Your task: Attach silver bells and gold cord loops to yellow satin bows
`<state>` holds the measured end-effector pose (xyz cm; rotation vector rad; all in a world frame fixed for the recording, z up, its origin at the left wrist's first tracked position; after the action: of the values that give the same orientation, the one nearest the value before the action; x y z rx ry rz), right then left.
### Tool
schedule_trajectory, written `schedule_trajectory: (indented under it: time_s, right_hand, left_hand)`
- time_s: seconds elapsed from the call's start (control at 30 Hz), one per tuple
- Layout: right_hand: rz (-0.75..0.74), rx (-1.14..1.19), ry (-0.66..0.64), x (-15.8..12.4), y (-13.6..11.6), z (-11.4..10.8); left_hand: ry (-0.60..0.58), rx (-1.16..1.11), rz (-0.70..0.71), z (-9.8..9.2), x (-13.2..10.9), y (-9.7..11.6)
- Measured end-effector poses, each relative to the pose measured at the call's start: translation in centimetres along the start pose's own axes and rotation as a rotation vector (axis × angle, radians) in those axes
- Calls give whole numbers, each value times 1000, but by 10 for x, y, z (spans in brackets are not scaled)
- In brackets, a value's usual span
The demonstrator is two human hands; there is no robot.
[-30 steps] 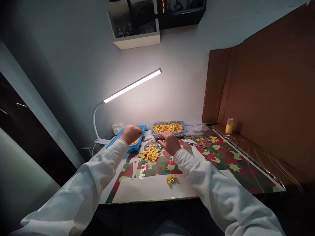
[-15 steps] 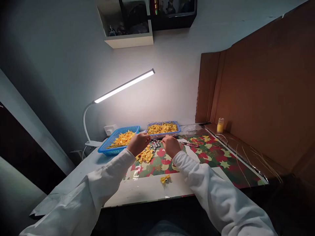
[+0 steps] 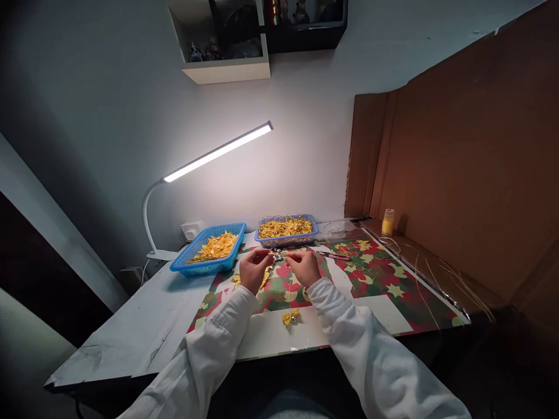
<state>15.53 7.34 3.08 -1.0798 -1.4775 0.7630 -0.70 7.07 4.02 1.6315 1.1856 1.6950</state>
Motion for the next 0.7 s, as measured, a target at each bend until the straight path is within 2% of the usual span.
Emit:
schedule_trajectory:
  time_s: [0.13, 0.3, 0.7]
  right_hand:
    - [52, 223, -9, -2, 10, 8]
    - [88, 394, 18, -6, 10, 10]
    - [102, 482, 125, -12, 13, 9]
  left_hand:
    - [49, -155, -56, 2, -1, -6]
    - [56, -239, -91, 5, -7, -8]
    - [9, -403, -153, 15, -17, -5]
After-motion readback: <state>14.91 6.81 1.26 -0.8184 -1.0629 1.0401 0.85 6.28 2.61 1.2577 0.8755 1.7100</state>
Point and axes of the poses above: each hand's wrist, its own x-axis towards the middle knuckle, its own z-axis out of the palm, y = z × x, the point moved 7 cm from there along x, towards the middle knuckle, and after that the axes turned 1 degree about -y, right-handed, at the moved point
